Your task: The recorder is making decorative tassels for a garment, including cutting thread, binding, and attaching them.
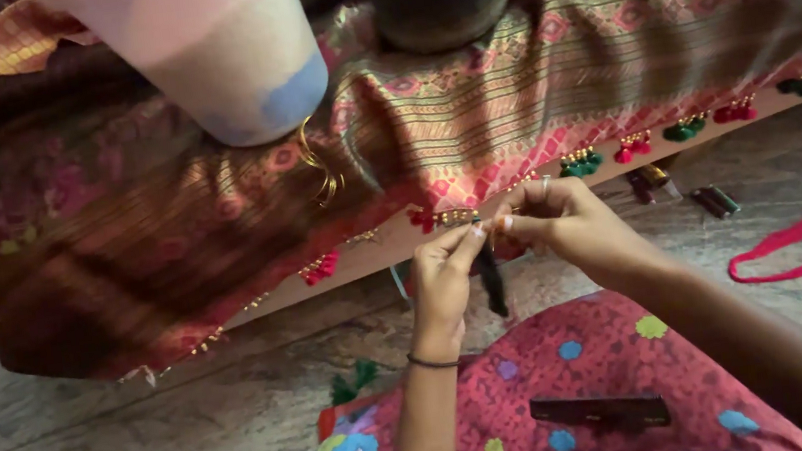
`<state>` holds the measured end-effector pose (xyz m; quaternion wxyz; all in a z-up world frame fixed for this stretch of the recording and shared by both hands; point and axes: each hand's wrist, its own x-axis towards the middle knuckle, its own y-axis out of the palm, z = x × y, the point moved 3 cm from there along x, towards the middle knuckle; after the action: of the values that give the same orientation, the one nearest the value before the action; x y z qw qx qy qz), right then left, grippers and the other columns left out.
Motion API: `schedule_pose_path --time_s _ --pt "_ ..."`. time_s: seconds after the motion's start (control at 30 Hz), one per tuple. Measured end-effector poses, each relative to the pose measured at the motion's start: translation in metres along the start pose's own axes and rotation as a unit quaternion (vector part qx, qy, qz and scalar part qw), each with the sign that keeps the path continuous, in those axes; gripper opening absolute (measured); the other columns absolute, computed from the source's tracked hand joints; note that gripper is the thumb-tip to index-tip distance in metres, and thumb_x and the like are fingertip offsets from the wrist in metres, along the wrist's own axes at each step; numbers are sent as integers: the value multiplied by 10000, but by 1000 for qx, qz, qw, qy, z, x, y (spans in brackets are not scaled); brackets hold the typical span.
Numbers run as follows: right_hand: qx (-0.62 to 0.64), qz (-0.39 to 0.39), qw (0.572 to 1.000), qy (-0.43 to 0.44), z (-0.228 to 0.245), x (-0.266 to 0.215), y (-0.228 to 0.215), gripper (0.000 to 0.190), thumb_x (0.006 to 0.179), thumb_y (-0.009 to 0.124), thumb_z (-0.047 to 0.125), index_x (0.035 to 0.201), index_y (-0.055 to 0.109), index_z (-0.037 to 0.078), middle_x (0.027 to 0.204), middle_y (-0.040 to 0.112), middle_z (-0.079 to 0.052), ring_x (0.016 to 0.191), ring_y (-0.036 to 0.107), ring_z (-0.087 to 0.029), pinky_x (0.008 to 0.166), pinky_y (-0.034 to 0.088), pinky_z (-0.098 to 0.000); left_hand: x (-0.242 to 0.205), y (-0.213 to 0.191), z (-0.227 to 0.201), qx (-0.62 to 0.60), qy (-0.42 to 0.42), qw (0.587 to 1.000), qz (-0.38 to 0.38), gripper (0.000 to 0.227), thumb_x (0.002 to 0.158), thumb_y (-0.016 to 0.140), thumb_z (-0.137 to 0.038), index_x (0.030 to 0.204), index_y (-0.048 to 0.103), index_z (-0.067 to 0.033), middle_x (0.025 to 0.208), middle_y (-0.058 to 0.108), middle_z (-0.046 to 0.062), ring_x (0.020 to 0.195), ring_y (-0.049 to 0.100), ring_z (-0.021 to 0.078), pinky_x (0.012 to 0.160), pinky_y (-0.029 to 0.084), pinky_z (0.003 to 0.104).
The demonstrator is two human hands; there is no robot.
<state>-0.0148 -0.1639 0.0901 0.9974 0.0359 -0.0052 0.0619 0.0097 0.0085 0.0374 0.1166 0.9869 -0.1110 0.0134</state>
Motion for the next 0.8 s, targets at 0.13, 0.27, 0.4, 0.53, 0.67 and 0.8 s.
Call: schedule_pose_path --time_s 0.13,0.27,0.4,0.53,0.67,0.8 --pt "-56 -15 998 8 0 5 9 133 949 668 106 978 710 -17 838 747 -67 756 701 -114 709 601 -294 6 -9 8 3 10 1000 29 201 980 697 -95 1030 794 73 946 748 37 864 634 66 782 486 233" --pt "-224 -69 972 -16 12 12 13 143 906 706 115 975 741 -6 771 770 -78 682 734 -113 629 604 -290 11 -10 13 -32 1 998 51 204 971 677 -95 1049 782 61 955 758 16 865 645 61 794 497 225" --pt "-287 -79 955 -19 8 15 15 157 891 730 125 982 754 -1 756 782 -90 668 743 -132 606 595 -295 14 -15 28 -36 13 998 39 208 981 681 -85 1063 787 73 968 754 31 882 647 72 809 494 231" --pt "-258 -74 963 -5 6 13 16 168 911 711 146 981 750 -2 737 787 -96 666 773 -123 607 612 -289 15 -13 30 -94 -21 994 49 207 971 668 -83 1087 773 51 1009 768 35 923 676 76 862 509 225" --pt "-260 -77 963 -6 9 11 19 178 920 705 155 991 763 2 748 795 -98 673 775 -115 617 613 -287 17 -15 38 -106 -38 992 59 209 980 658 -84 1107 766 43 1015 764 28 925 672 76 862 504 218" --pt "-288 -63 955 -17 15 12 18 170 901 720 156 991 777 23 774 807 -84 689 779 -110 629 622 -292 18 -21 51 -90 4 994 65 192 1030 678 -87 1075 775 73 964 733 21 860 618 73 783 477 232"
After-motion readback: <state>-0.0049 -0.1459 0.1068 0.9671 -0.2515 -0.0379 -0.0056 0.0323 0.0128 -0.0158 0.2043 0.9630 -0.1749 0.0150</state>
